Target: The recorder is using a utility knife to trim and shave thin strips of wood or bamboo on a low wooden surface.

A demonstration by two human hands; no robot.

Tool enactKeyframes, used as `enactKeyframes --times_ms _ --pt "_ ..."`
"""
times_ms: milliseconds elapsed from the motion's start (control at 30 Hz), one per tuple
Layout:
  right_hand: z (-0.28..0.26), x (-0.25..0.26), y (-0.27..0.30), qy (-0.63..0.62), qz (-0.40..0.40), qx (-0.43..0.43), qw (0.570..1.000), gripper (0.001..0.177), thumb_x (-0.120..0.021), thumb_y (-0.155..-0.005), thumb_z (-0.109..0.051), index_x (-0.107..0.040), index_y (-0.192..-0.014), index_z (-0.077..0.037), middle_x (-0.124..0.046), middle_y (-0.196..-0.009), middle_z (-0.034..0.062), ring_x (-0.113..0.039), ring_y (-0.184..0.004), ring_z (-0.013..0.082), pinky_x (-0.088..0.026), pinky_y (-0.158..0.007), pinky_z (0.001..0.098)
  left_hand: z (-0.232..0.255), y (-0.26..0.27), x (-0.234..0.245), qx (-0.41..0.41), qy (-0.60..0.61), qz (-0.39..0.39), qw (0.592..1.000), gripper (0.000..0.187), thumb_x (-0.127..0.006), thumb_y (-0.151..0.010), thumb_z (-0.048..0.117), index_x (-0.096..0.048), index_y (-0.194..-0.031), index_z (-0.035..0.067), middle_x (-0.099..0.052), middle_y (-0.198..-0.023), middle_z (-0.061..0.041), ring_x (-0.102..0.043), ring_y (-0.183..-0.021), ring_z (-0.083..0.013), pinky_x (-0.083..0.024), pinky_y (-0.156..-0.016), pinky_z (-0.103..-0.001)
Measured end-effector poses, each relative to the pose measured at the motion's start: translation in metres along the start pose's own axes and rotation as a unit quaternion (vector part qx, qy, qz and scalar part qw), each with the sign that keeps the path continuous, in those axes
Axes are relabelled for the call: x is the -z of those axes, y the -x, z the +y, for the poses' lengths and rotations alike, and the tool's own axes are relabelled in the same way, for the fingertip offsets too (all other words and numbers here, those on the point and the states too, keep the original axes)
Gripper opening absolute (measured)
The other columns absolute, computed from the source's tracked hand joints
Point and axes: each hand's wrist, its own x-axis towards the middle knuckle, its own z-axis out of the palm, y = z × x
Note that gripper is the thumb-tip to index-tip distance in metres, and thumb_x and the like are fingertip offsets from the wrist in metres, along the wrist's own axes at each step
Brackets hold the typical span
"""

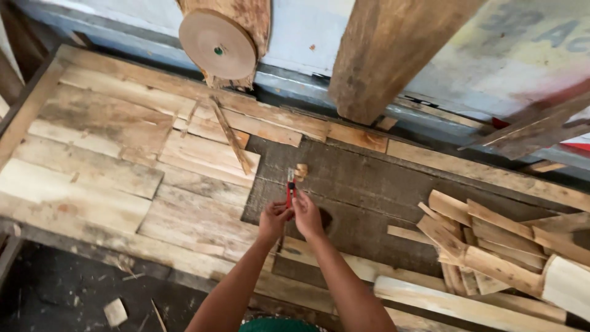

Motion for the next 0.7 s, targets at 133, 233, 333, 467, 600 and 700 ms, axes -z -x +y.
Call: enactKeyframes --times_ms 133,233,333,467,600,700 --pt "0.016 -0.032 -0.028 -0.006 0.035 -0.012 0.999 0.050 -0.057 -0.106 -0.039 -0.063 -0.140 -0.002 -0.077 -0.120 0.0086 -0.072 -0.106 0.0182 -0.055 -0.088 0.0364 0.016 -0.020 0.034 0.005 0.019 -0.060 0.998 0.025 -0.076 -0.089 0.007 -0.064 -0.110 -0.001 -0.078 -0.098 -0.010 -0.076 -0.088 -0.0166 -0.063 -0.075 -0.032" --pt "0.004 -0.057 -0.039 0.049 0.080 -0.051 0.994 0.044 -0.057 -0.108 -0.037 -0.069 -0.129 0.000 -0.077 -0.113 0.0118 -0.072 -0.099 0.0227 -0.054 -0.085 0.0387 0.033 -0.043 0.064 -0.009 -0.052 -0.136 0.989 0.026 -0.075 -0.094 0.018 -0.072 -0.112 0.000 -0.080 -0.103 -0.012 -0.076 -0.090 -0.0159 -0.061 -0.078 -0.032" --pt "-0.035 -0.083 -0.032 0.090 0.120 -0.169 0.974 0.040 -0.051 -0.106 -0.037 -0.058 -0.136 -0.011 -0.070 -0.113 0.0064 -0.068 -0.096 0.0267 -0.053 -0.082 0.0436 0.060 -0.059 0.092 -0.036 -0.349 -0.135 0.927 0.033 -0.074 -0.095 0.034 -0.077 -0.115 0.009 -0.080 -0.096 -0.015 -0.077 -0.083 -0.0258 -0.059 -0.075 -0.041" --pt "-0.043 -0.102 -0.042 0.099 0.142 -0.153 0.973 0.030 -0.048 -0.109 -0.031 -0.061 -0.120 -0.006 -0.069 -0.099 0.0137 -0.068 -0.084 0.0275 -0.056 -0.078 0.0454 0.099 -0.092 0.107 -0.184 -0.444 -0.109 0.870 0.032 -0.066 -0.097 0.029 -0.071 -0.123 0.010 -0.071 -0.126 -0.012 -0.064 -0.116 -0.0345 -0.053 -0.096 -0.050" --pt "-0.055 -0.111 -0.049 -0.009 0.143 -0.172 0.975 0.025 -0.045 -0.109 -0.026 -0.053 -0.124 -0.007 -0.069 -0.094 0.0064 -0.070 -0.079 0.0174 -0.061 -0.073 0.0408 0.097 -0.147 0.100 -0.250 -0.608 -0.156 0.737 0.053 -0.058 -0.101 0.028 -0.049 -0.149 0.009 -0.044 -0.157 -0.013 -0.036 -0.147 -0.0339 -0.034 -0.115 -0.055" --pt "-0.062 -0.114 -0.056 0.020 0.142 -0.166 0.976 0.025 -0.044 -0.109 -0.024 -0.051 -0.126 -0.006 -0.064 -0.089 0.0082 -0.067 -0.075 0.0209 -0.060 -0.070 0.0432 0.092 -0.180 0.094 -0.227 -0.646 -0.179 0.707 0.061 -0.052 -0.103 0.029 -0.034 -0.159 0.012 -0.026 -0.169 -0.008 -0.019 -0.156 -0.0317 -0.021 -0.121 -0.060"
